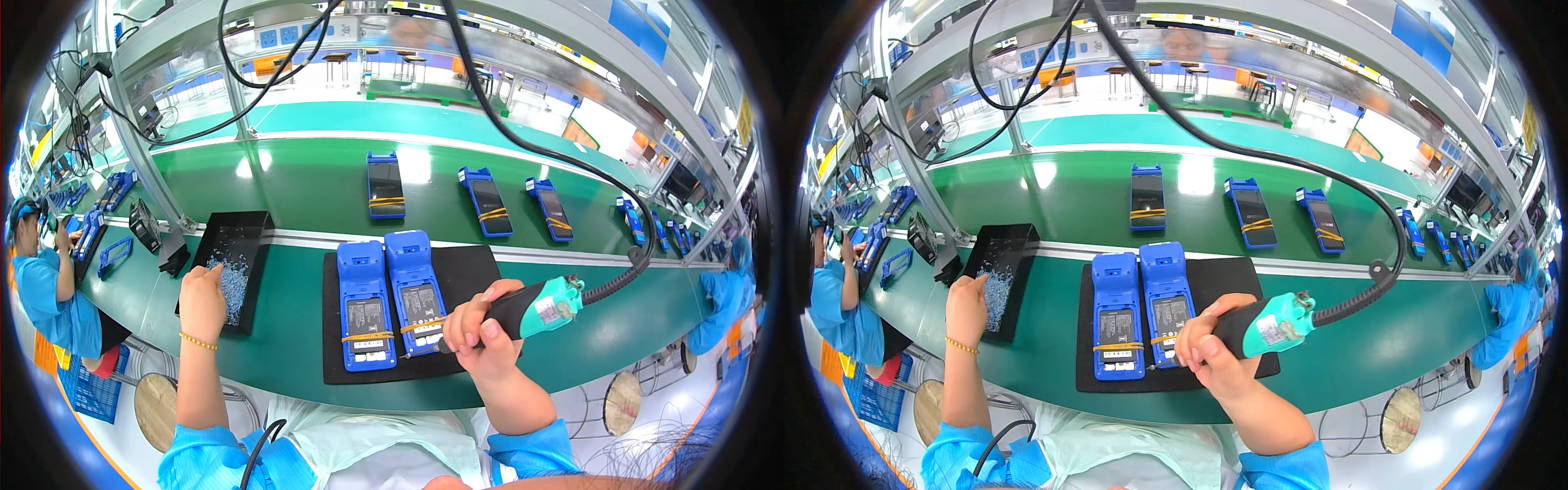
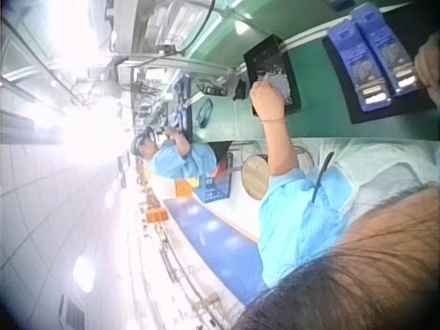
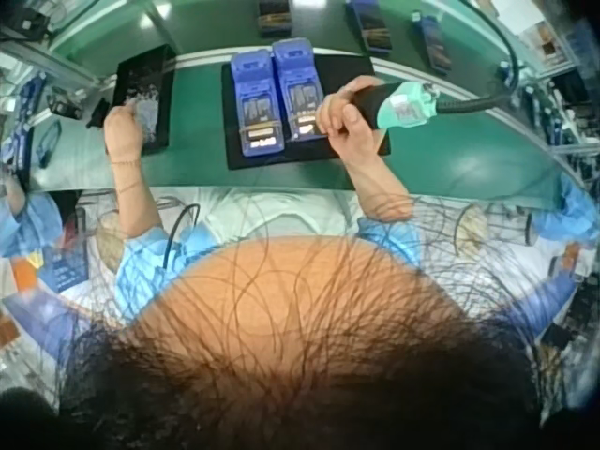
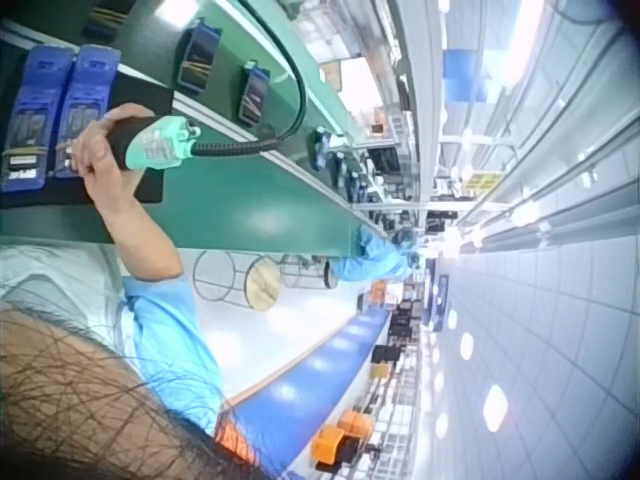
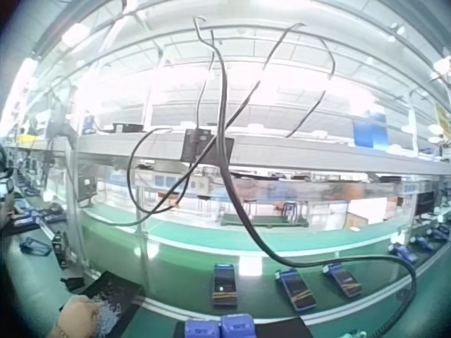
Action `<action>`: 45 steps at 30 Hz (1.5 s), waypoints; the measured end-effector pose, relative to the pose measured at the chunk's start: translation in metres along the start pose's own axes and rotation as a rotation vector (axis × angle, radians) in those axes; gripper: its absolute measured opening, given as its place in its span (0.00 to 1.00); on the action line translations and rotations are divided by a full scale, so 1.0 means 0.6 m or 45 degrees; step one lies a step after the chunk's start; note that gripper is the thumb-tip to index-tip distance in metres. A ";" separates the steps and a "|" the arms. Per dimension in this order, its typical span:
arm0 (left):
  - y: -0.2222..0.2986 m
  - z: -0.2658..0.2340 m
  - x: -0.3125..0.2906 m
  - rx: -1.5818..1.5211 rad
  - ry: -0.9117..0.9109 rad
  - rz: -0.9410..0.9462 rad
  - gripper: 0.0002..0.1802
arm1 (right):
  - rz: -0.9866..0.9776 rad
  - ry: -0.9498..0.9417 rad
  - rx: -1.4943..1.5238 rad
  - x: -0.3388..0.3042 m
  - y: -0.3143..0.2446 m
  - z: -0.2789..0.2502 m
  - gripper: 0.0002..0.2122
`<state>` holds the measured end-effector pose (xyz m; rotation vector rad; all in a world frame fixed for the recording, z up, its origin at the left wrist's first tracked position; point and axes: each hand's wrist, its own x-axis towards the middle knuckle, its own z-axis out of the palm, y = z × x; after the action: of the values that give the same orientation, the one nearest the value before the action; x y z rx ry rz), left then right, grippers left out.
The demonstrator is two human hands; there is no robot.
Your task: The person fastens screws into the back of handheld electronic devices using an electric screwdriver on an assembly line.
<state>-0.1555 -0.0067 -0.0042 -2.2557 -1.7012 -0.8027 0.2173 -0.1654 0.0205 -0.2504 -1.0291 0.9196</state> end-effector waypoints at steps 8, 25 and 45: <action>0.046 -0.014 -0.020 -0.041 0.071 0.078 0.20 | 0.090 -0.017 -0.025 -0.006 0.021 0.013 0.17; 0.268 0.037 -0.022 -0.791 -0.618 1.285 0.28 | 0.227 -0.037 -0.467 0.002 0.040 0.067 0.16; 0.256 0.054 -0.023 -0.866 -0.583 1.286 0.27 | 0.226 -0.065 -0.602 0.009 0.040 0.092 0.15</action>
<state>-0.0048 -0.0513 -0.0143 -3.3886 -0.1232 -0.6572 0.1604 -0.1589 0.0389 -0.7256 -1.2799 0.8334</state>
